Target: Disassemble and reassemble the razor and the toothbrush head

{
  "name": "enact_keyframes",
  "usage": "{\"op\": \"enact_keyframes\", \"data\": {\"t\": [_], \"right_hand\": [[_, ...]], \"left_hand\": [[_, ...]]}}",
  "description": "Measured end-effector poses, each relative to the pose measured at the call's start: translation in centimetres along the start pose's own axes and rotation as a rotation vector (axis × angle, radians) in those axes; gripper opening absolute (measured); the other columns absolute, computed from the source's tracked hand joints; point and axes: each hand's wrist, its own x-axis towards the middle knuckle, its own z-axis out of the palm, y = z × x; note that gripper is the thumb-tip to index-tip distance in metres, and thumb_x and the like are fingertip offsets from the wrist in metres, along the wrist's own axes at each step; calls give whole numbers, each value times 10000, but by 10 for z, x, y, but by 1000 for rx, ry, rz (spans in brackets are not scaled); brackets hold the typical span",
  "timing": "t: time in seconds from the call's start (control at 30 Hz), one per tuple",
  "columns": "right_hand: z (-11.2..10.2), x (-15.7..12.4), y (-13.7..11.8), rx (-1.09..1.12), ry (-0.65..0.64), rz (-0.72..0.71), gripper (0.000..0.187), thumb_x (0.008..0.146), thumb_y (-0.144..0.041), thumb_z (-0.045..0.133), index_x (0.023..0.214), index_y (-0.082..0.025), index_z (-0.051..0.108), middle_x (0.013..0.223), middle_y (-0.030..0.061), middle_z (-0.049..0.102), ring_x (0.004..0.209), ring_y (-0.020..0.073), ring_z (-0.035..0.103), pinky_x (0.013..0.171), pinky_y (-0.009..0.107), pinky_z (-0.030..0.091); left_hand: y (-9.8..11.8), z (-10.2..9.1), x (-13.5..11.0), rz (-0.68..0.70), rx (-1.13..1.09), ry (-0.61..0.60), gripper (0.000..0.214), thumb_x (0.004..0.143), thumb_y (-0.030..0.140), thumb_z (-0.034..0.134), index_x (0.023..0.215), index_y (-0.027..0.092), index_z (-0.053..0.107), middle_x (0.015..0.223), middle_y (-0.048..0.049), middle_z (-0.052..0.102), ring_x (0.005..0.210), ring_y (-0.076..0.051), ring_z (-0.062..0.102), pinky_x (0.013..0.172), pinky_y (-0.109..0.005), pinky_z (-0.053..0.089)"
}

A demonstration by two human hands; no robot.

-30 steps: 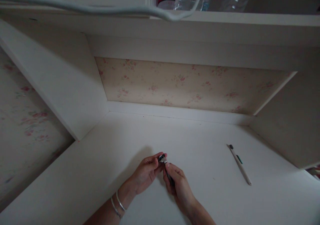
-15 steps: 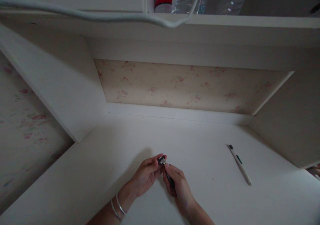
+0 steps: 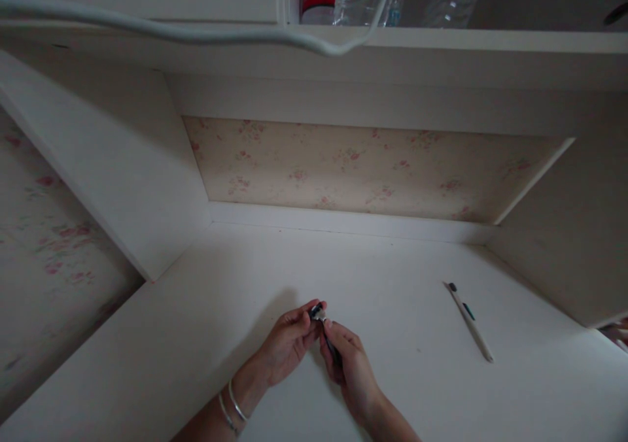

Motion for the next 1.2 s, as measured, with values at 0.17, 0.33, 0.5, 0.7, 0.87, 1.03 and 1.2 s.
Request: {"op": "enact_keyframes", "data": {"t": [0.17,0.33,0.5,0.7,0.87,1.03,1.2], "right_hand": [[-1,1,1,-1,2,-20,434,838,-521,544,591,-183,430,443,-80,332,380,47,183,365,214,88],[-1,1,-1,-8,-6,-14,442,845,-508,539,572,-181,424,435,-79,334,369,44,182,361,216,85],[-1,-1,-4,1,-16,15,448,831,-523,551,575,-177,426,444,-80,336,370,40,196,367,208,91],[-2,-2,-4,20,-21,30,450,830,-521,554,569,-175,435,438,-83,325,358,38,198,367,205,85],[-1,-2,-4,21,-24,41,449,839,-519,542,570,-174,442,429,-80,335,349,38,209,356,201,97],[0,-3,-5,33,-19,52,440,832,-523,547,581,-178,439,430,-82,342,345,37,194,344,198,92],[2,-4,-8,34,-18,57,434,834,-521,546,588,-181,432,433,-85,331,351,37,184,343,196,93]], "left_hand": [[1,2,0,-6,-13,-6,264,755,194,715,1014,148,702,1114,-73,691,949,-140,637,871,-234,452],[1,1,-1,-14,-18,-27,268,749,184,718,1013,140,702,1092,-78,701,971,-150,634,894,-244,446],[1,0,-1,-15,-3,-15,266,753,189,714,1013,134,699,1106,-85,694,992,-155,632,919,-246,435],[1,2,-2,-12,-5,-13,246,769,200,699,1006,131,700,1093,-85,700,984,-151,640,916,-242,443],[1,3,-2,-12,-8,-14,233,793,202,676,1013,128,697,1088,-88,703,970,-141,647,903,-230,453],[1,2,-1,-5,3,-15,235,802,212,665,1021,130,695,1105,-91,695,966,-146,647,895,-243,461],[1,3,-1,-9,11,-1,229,786,197,681,1008,143,700,1105,-83,695,956,-147,646,893,-248,457]]}}
